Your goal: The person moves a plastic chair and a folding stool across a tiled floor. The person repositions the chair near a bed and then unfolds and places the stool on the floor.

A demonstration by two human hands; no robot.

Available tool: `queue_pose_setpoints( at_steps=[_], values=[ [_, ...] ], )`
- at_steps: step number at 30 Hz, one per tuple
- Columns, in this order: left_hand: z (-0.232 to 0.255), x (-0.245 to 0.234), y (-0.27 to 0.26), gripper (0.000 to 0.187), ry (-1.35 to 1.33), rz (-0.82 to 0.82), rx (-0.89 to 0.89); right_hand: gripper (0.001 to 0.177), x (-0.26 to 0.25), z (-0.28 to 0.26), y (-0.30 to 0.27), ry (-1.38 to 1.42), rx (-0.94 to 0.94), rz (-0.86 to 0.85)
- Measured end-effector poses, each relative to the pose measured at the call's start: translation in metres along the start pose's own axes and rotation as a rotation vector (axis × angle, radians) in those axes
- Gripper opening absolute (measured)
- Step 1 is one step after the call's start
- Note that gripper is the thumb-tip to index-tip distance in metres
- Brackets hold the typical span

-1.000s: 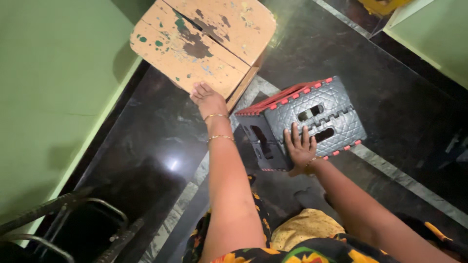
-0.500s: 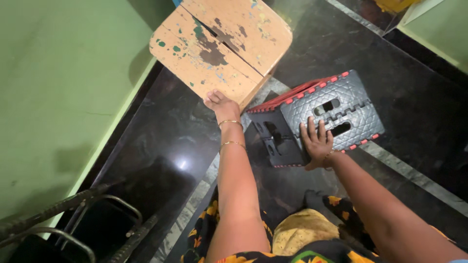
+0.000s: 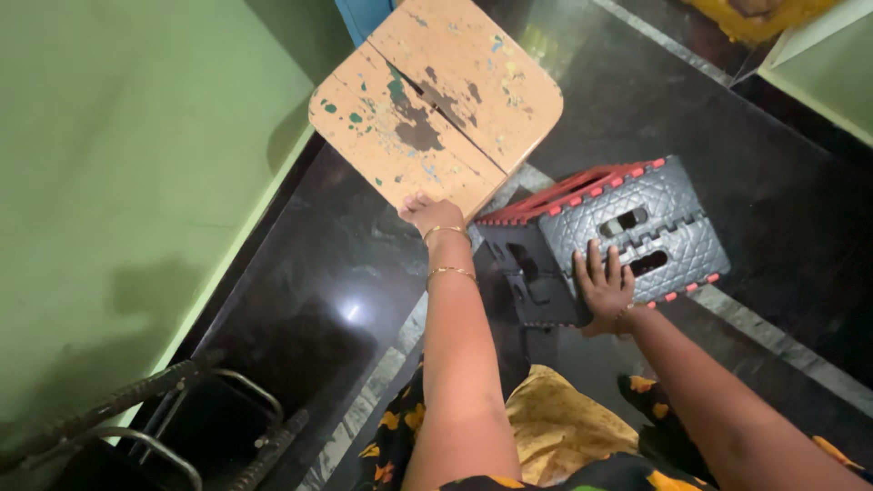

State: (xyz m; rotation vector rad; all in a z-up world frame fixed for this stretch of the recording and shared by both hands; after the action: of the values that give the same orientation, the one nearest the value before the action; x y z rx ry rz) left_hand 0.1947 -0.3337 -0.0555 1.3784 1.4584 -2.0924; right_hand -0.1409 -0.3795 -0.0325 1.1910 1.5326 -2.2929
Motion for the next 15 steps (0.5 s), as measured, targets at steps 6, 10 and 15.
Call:
queue_pose_setpoints(
  at_steps=[6, 10, 15],
  values=[
    [-0.005, -0.001, -0.002, 0.07, -0.098, -0.026, -0.027, 0.156, -0.015, -0.006, -0.006, -0.024, -0.01, -0.077],
    [-0.008, 0.016, 0.007, 0.066, -0.13, -0.026, -0.076, 0.15, -0.038, -0.019, -0.006, -0.011, 0.036, -0.267],
    [-0.001, -0.002, -0.031, 0.124, -0.235, -0.08, -0.239, 0.075, -0.097, -0.037, 0.036, 0.067, 0.107, -0.276]
  ],
)
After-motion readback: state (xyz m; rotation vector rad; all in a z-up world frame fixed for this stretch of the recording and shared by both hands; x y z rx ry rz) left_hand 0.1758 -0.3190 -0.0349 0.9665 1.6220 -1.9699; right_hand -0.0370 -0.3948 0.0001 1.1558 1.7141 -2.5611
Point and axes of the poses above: each hand's wrist, its own y-axis towards the middle knuckle, its own x-axis out of the palm, z = x × y, the point moved 1 cm from there along y, towards the middle knuckle, and after that the axes turned 12 degrees about -y, right-handed, at the moved point
